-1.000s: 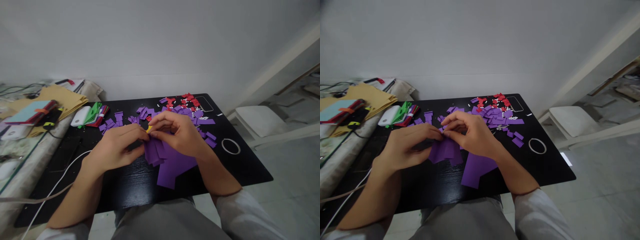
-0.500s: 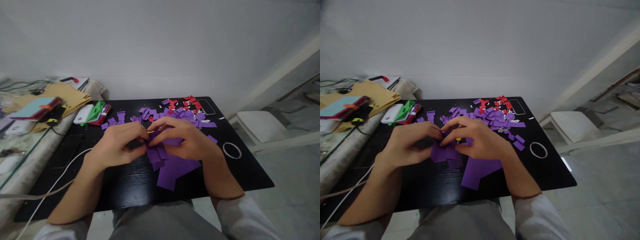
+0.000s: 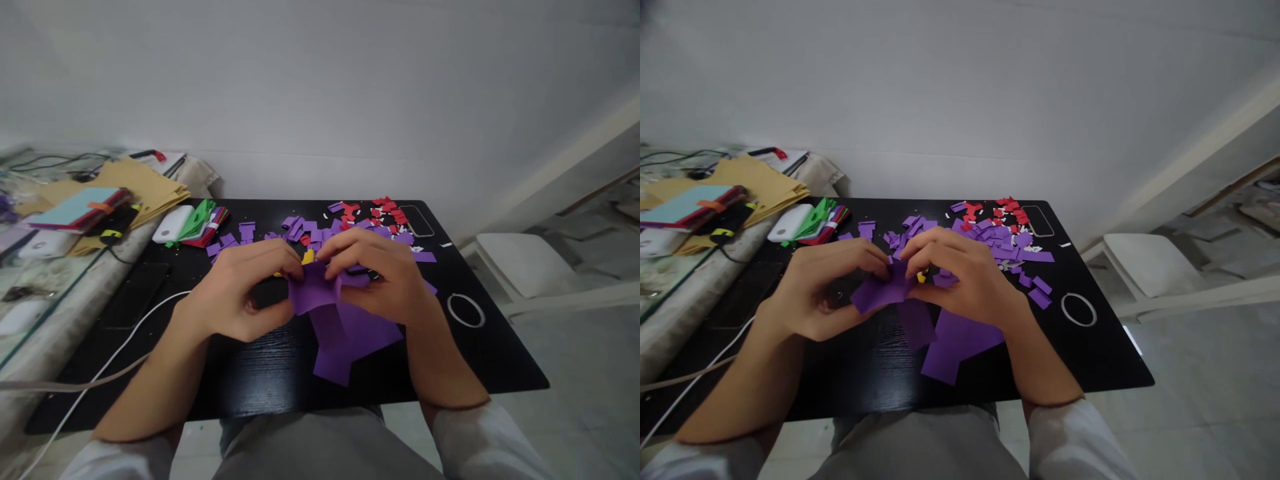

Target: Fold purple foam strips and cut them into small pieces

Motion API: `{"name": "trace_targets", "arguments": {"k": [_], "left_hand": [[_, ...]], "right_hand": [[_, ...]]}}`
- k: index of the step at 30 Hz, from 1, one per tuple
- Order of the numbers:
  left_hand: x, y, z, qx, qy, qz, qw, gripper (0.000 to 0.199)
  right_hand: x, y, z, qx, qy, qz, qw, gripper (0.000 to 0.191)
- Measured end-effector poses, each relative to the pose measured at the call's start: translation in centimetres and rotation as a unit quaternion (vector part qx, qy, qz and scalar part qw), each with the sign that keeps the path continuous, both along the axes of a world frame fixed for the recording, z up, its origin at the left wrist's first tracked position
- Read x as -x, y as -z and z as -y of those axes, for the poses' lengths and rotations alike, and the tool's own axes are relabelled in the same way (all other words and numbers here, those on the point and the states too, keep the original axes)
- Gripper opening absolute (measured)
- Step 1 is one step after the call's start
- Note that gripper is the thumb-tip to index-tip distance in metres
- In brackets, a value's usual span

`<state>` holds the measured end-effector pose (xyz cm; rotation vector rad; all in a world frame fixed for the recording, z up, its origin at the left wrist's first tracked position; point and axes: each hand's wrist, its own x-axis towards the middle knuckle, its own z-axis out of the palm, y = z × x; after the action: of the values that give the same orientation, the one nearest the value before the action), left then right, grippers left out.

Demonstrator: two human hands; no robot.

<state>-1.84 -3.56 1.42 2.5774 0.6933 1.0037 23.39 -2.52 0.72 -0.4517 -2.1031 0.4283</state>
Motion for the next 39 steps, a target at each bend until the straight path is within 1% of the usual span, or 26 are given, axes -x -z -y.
{"name": "trace_targets", "arguments": {"k": [3,6,8,10,13,17,18,20,22,26,31,33,35,37,39], "left_hand": [[0.5,-0.2,0.1,0.032,0.015,0.001,0.999,0.024],[0.8,-0.5,0.0,0.108,0.036,0.031,0.993,0.022],[0.8,-0.6,-0.1,0.155,0.031,0.057,0.986,0.032],[0.5,-0.8,-0.3,0.175,0.013,0.064,0.982,0.037],[0.1,-0.8,-0.4,0.188,-0.019,0.058,0.98,0.023],[0.0,-0.5,-0.3,0.245,-0.047,0.053,0.967,0.002],[0.1,-0.4,-0.4,0.255,-0.048,0.052,0.964,0.005],[0.3,-0.4,-0.4,0.261,-0.047,0.05,0.963,0.012],[0.5,-0.4,-0.5,0.258,-0.043,0.04,0.964,0.014],[0.6,-0.6,-0.6,0.248,-0.043,0.025,0.967,0.01],[0.4,-0.6,-0.6,0.239,-0.061,0.04,0.968,0.006],[0.4,-0.6,-0.5,0.227,-0.068,0.036,0.971,0.007],[0.5,-0.7,-0.5,0.211,-0.074,0.03,0.974,0.007],[0.6,-0.6,-0.5,0.191,-0.078,0.021,0.978,0.006],[0.7,-0.5,-0.6,0.173,-0.077,0.007,0.982,0.006]], "right_hand": [[0.1,0.0,0.1,-0.025,0.01,-0.003,1.0,0.008],[0.2,0.0,0.3,-0.026,0.012,-0.003,1.0,0.008],[0.2,-0.1,0.4,-0.027,0.009,0.002,1.0,0.008],[0.3,0.0,0.5,-0.031,0.011,0.011,0.999,0.009],[0.5,0.3,0.6,-0.039,0.009,0.03,0.999,0.013],[0.9,0.8,0.7,-0.046,0.015,0.059,0.997,0.018],[0.9,0.9,0.7,-0.048,0.018,0.064,0.997,0.019],[1.1,1.1,0.7,-0.056,0.019,0.071,0.996,0.021],[1.2,1.2,0.6,-0.064,0.017,0.074,0.995,0.022],[1.4,1.4,0.5,-0.071,0.019,0.07,0.995,0.022],[1.4,1.3,0.6,-0.067,0.013,0.066,0.995,0.021],[1.4,1.1,0.5,-0.042,0.005,0.057,0.998,0.024],[1.3,1.0,0.4,0.016,-0.006,0.033,0.999,0.029],[1.2,1.0,0.2,0.11,-0.021,0.001,0.994,0.031],[1.2,1.1,0.0,0.214,-0.027,-0.021,0.976,0.027]]}}
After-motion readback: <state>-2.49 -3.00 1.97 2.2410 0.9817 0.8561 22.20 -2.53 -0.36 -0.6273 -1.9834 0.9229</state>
